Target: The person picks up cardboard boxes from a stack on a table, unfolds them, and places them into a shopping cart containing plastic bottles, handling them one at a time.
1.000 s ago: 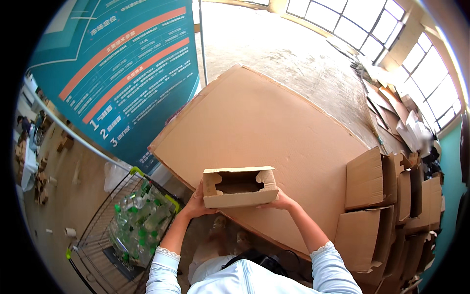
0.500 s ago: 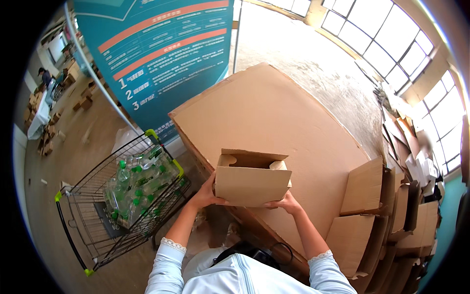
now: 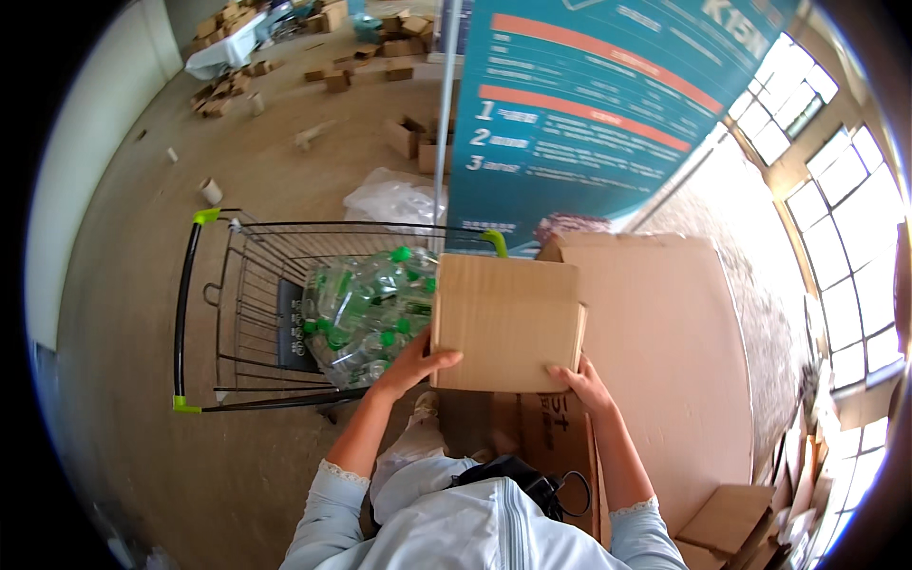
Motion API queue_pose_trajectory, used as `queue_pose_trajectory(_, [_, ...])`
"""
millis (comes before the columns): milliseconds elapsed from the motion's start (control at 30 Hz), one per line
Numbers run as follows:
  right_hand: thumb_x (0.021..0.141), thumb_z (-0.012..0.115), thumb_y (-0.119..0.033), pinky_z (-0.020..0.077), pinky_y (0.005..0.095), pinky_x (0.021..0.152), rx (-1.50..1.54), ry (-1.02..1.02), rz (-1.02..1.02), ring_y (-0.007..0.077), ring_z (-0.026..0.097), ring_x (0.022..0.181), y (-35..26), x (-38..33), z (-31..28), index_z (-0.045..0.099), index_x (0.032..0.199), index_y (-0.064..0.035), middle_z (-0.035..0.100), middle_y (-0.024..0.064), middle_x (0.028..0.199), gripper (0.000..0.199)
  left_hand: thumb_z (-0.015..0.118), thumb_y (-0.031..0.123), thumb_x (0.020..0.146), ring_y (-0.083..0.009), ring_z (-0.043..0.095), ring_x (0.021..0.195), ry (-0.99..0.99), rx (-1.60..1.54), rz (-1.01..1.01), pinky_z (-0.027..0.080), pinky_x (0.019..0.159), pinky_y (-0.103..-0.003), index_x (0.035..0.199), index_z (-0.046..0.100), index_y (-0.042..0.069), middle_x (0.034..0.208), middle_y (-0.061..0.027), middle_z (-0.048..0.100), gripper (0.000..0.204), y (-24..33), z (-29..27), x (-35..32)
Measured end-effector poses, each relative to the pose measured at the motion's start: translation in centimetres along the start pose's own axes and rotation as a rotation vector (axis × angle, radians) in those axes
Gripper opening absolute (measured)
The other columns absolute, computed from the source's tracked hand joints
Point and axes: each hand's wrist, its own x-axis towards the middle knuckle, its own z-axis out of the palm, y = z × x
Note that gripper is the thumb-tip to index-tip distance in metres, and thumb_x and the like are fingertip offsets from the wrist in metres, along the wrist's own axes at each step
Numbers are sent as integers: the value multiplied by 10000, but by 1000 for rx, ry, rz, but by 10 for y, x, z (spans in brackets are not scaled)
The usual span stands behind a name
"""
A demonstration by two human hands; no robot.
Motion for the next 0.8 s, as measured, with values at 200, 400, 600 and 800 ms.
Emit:
queue_pose_trajectory(200, [818,504,-606,578,315,628,-221,-369,586,220,645,852,-8,105,83,479,1246,-5,618,138,1043,738,488,640,790,-263,645,845,196,-126,-393,568,548,-358,1357,345,53,1072,-156,610,829,-10,-85,-51])
queue_pose_trajectory(400, [803,275,-742,578,359,629,-212,-581,957,323,668,796,18,135,109,497,1244,-7,629,215,1045,885,309,837,689,-329,668,730,46,-199,-615,577,606,-378,1316,393,24,955,-253,621,1031,-29,-132,-72])
queue_pose_trajectory(600, [804,278,-744,580,329,616,-203,-639,959,300,675,784,9,132,120,490,1249,5,640,213,1008,896,293,783,753,-366,660,763,29,-252,-660,575,633,-407,1359,361,61,1109,-230,587,946,-16,-139,-79])
queue_pose_trajectory(800, [837,380,-671,574,292,568,-211,-493,699,235,672,680,-12,95,121,368,1356,-77,646,173,967,789,342,706,810,-333,661,763,96,-175,-551,573,636,-397,1369,321,55,1119,-199,588,858,3,-126,-94])
